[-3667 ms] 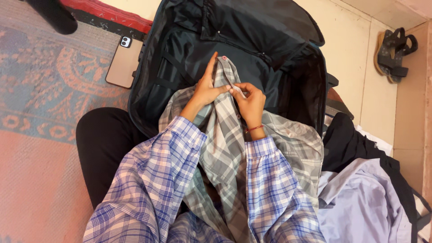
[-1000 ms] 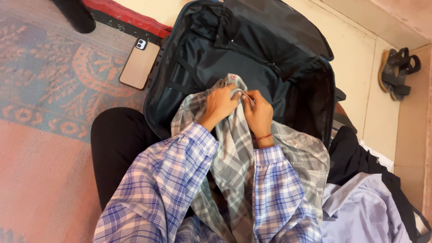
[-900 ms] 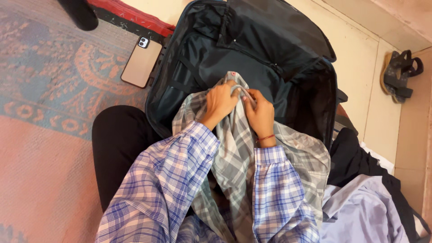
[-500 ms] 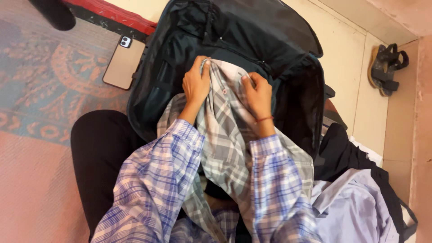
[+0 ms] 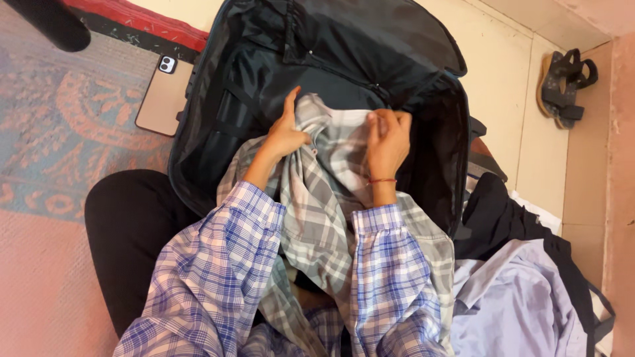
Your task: The person unzips a suitcase, opens it, and places a plaid shirt inside, buttoning and folding it within the suitcase.
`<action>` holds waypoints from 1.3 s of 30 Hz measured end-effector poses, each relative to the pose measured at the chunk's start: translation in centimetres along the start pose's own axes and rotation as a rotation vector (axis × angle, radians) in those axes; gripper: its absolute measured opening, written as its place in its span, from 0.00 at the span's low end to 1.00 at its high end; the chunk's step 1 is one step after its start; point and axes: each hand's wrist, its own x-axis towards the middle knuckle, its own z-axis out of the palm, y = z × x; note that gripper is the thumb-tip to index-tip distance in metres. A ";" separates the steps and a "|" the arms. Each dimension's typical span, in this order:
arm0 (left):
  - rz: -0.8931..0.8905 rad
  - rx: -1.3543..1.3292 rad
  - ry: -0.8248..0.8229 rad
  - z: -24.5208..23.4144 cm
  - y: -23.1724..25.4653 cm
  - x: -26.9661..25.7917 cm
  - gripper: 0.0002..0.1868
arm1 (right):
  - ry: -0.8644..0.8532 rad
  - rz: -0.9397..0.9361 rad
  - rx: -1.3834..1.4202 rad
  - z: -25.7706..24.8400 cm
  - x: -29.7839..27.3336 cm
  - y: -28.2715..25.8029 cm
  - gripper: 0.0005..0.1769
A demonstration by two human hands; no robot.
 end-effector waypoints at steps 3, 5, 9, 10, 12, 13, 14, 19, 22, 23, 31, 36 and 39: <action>-0.144 0.186 -0.085 -0.5 2.4 -1.2 0.64 | 0.146 -0.099 -0.154 -0.2 -0.2 0.0 0.10; -0.201 0.336 -0.129 -1.5 4.1 -2.8 0.65 | 0.127 -0.070 -0.150 0.4 -0.3 0.6 0.11; -0.215 0.481 -0.188 -1.2 4.4 -3.2 0.68 | 0.034 -0.018 -0.042 0.8 -0.5 1.4 0.13; -0.215 0.482 -0.185 -0.9 3.6 -3.0 0.68 | -0.027 -0.017 0.025 0.8 -0.6 1.3 0.13; -0.023 0.283 -0.114 0.1 1.5 -2.4 0.68 | -0.155 0.031 0.071 0.6 -0.8 1.0 0.13; -0.023 0.283 -0.113 0.5 0.6 -2.1 0.68 | -0.284 0.080 0.113 0.5 -0.9 0.7 0.14; 0.093 0.209 -0.065 0.7 0.0 -1.9 0.66 | -0.284 0.079 0.113 0.5 -1.1 0.4 0.14; -0.218 -0.035 -0.097 0.6 1.2 -1.7 0.65 | -0.534 0.151 0.417 0.6 -2.1 -1.1 0.11; 0.072 -0.275 -0.087 0.4 2.0 -1.7 0.69 | -0.531 0.198 0.514 1.0 -2.5 -0.7 0.10; 0.100 -0.266 -0.099 0.2 2.1 -1.6 0.72 | -0.533 0.199 0.514 1.1 -2.5 -0.3 0.10; 0.074 -0.166 -0.084 -0.1 3.1 -2.2 0.75 | -0.358 0.183 0.424 0.5 -2.8 -1.4 0.11; 0.041 -0.382 -0.012 0.3 2.3 -1.7 0.69 | -0.273 -0.099 0.171 0.1 -2.8 -2.7 0.10; -0.057 -0.446 -0.040 0.4 1.7 -1.5 0.66 | -0.408 -0.070 0.319 0.5 -2.8 -2.5 0.11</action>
